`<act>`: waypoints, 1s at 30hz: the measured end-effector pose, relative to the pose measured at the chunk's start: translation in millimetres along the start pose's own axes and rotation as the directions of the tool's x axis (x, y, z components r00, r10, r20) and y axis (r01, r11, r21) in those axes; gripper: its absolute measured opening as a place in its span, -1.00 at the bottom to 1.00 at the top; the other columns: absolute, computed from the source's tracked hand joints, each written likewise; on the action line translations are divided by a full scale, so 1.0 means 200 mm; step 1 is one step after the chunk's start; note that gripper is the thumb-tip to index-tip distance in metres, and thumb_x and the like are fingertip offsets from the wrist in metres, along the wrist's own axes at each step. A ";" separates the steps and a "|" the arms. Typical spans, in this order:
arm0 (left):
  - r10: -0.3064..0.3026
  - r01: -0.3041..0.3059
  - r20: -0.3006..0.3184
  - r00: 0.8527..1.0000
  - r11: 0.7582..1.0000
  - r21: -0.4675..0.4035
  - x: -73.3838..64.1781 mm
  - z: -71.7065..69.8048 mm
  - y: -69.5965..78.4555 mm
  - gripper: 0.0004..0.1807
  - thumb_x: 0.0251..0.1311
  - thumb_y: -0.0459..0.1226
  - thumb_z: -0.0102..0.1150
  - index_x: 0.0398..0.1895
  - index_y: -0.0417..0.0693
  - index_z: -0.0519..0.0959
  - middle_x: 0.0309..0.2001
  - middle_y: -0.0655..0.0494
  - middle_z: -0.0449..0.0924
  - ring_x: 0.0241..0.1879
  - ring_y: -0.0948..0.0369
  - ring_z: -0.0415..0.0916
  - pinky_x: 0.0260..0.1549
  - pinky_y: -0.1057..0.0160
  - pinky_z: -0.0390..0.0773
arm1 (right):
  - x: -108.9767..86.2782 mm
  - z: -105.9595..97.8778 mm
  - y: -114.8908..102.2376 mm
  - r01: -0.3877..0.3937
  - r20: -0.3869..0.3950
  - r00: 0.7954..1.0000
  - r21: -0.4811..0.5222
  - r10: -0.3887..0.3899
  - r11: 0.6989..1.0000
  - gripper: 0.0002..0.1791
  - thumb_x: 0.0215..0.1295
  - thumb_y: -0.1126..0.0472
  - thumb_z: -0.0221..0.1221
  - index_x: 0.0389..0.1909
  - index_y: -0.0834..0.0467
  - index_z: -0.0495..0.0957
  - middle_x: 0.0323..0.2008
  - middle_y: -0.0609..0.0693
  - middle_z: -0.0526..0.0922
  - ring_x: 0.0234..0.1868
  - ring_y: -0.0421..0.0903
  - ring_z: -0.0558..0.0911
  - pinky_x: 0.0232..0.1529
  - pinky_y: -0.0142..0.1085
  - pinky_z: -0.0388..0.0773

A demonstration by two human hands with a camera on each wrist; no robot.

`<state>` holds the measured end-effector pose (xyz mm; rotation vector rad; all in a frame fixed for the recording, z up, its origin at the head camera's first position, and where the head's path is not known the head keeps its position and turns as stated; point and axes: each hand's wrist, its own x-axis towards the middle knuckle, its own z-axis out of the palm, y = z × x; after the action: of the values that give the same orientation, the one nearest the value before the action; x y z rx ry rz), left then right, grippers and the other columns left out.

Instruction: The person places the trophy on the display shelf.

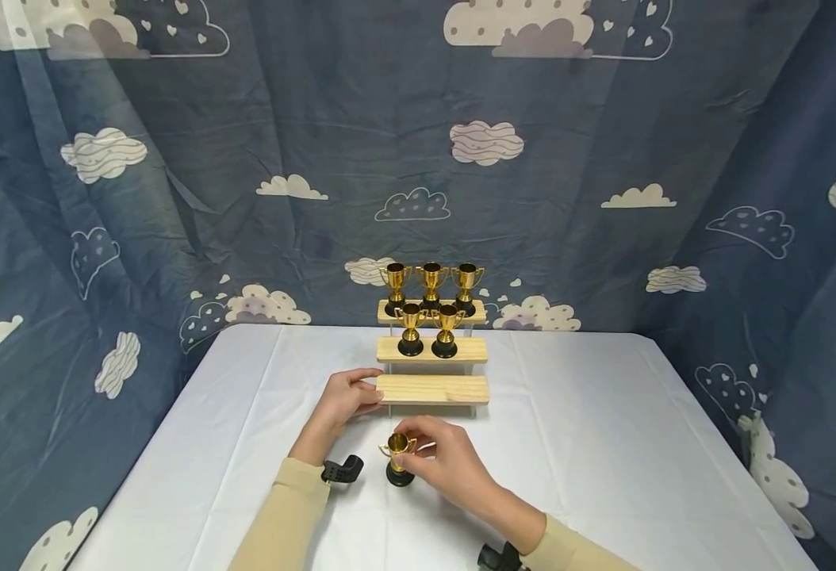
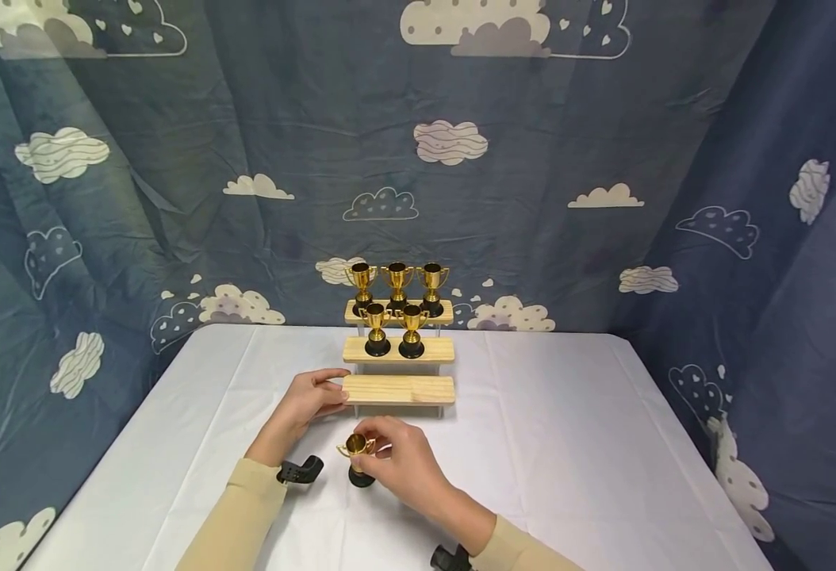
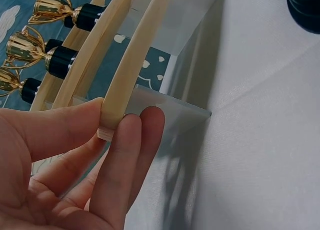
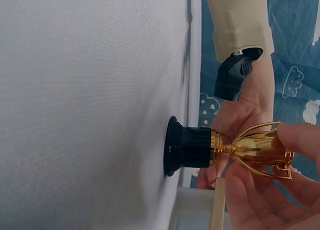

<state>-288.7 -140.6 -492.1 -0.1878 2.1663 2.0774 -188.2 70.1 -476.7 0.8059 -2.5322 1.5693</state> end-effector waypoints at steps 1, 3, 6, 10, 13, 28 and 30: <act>0.001 -0.001 -0.001 1.000 1.000 -0.003 0.00 0.00 0.00 -0.50 0.05 -0.55 0.38 0.13 -0.19 0.65 -0.32 -0.11 0.64 -0.40 0.16 0.67 -0.24 0.15 0.76 | 0.00 0.00 0.00 0.002 0.001 1.000 -0.002 -0.002 1.000 -0.67 0.16 0.23 0.44 -0.06 -0.02 0.65 -0.22 -0.19 0.69 -0.26 -0.15 0.70 -0.22 -0.28 0.74; 0.002 -0.002 -0.003 1.000 1.000 -0.009 -0.01 0.00 0.00 -0.49 0.04 -0.55 0.38 0.13 -0.19 0.65 -0.32 -0.11 0.64 -0.40 0.16 0.67 -0.24 0.15 0.76 | -0.01 0.00 0.00 0.006 0.002 1.000 -0.009 -0.006 1.000 -0.67 0.16 0.23 0.44 -0.06 -0.02 0.65 -0.22 -0.19 0.69 -0.26 -0.16 0.70 -0.22 -0.29 0.74; 0.007 -0.007 0.002 1.000 1.000 -0.017 -0.01 0.00 0.00 -0.49 0.04 -0.56 0.37 0.14 -0.21 0.64 -0.33 -0.12 0.65 -0.40 0.15 0.68 -0.24 0.14 0.76 | -0.01 -0.01 -0.01 0.000 0.001 1.000 -0.022 0.000 1.000 -0.67 0.16 0.22 0.44 -0.05 -0.03 0.65 -0.21 -0.21 0.68 -0.26 -0.19 0.69 -0.21 -0.29 0.74; 0.008 -0.008 0.012 1.000 1.000 -0.015 0.00 0.00 -0.01 -0.48 0.05 -0.57 0.35 0.16 -0.22 0.63 -0.33 -0.13 0.66 -0.39 0.12 0.70 -0.22 0.10 0.76 | -0.01 -0.02 -0.02 -0.007 0.003 1.000 -0.030 0.008 1.000 -0.67 0.17 0.21 0.44 -0.04 -0.04 0.65 -0.20 -0.22 0.68 -0.25 -0.22 0.68 -0.19 -0.28 0.74; 0.005 -0.005 0.020 1.000 1.000 -0.015 0.00 0.00 -0.01 -0.47 0.06 -0.58 0.33 0.17 -0.23 0.62 -0.32 -0.13 0.67 -0.38 0.11 0.70 -0.18 0.06 0.75 | -0.01 -0.03 -0.03 -0.005 0.002 1.000 -0.025 0.005 1.000 -0.67 0.18 0.22 0.43 -0.03 -0.03 0.65 -0.20 -0.22 0.68 -0.25 -0.23 0.68 -0.17 -0.24 0.75; -0.017 0.018 0.036 0.999 0.999 -0.028 0.01 -0.02 -0.02 -0.47 0.09 -0.55 0.34 0.18 -0.15 0.63 -0.28 -0.11 0.69 -0.34 0.11 0.71 -0.20 0.11 0.76 | 0.01 -0.06 -0.06 0.014 -0.021 1.000 -0.017 -0.014 1.000 -0.66 0.18 0.24 0.44 -0.02 0.00 0.66 -0.16 -0.21 0.68 -0.22 -0.17 0.69 -0.15 -0.28 0.74; -0.011 0.012 0.041 0.999 0.999 -0.031 0.01 -0.02 -0.02 -0.47 0.09 -0.55 0.33 0.20 -0.16 0.62 -0.28 -0.12 0.69 -0.33 0.11 0.71 -0.19 0.11 0.76 | 0.01 -0.07 -0.06 0.020 -0.033 0.999 -0.016 -0.020 1.000 -0.67 0.18 0.23 0.44 -0.03 -0.02 0.67 -0.16 -0.21 0.68 -0.21 -0.16 0.69 -0.16 -0.29 0.74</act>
<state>-289.9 -144.1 -496.8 -0.1590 2.1060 2.0910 -188.0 76.3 -459.0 0.7943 -2.5028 1.5418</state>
